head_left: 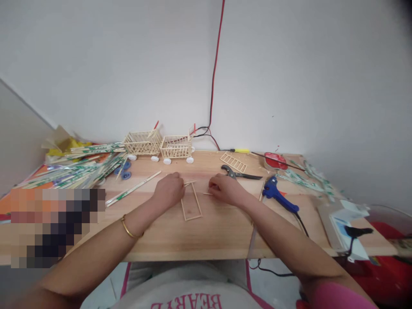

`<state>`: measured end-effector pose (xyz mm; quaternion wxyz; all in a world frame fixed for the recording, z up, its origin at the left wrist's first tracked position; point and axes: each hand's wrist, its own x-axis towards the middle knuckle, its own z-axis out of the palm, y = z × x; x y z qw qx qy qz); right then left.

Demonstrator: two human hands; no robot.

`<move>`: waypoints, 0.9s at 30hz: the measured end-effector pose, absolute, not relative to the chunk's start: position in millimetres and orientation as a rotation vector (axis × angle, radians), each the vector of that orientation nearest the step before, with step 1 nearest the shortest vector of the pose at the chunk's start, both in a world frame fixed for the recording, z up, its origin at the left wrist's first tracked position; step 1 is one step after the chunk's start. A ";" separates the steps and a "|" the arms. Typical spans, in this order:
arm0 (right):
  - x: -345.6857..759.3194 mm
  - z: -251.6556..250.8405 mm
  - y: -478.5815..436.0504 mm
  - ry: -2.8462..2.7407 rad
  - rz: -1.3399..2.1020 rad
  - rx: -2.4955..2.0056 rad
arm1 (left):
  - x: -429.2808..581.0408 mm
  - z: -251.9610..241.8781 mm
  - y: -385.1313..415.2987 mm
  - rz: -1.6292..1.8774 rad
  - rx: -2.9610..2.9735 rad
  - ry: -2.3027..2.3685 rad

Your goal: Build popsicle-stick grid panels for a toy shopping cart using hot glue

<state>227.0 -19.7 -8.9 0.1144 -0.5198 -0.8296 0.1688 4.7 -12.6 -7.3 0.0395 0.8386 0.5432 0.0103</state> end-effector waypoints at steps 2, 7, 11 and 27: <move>224.3 -8.8 -19.1 -2.423 0.490 -1.489 | 0.6 -3.2 -12.5 0.025 2.555 1.642; 208.4 -3.2 -15.5 -2.386 0.539 -1.300 | -14.8 6.2 -13.6 0.018 2.456 1.527; 191.5 -2.9 -13.7 -2.365 0.613 -1.185 | -19.6 7.0 -11.5 0.062 2.432 1.491; 182.0 -22.7 -13.8 -2.297 0.648 -1.141 | -16.5 -10.6 -9.0 0.314 2.509 1.320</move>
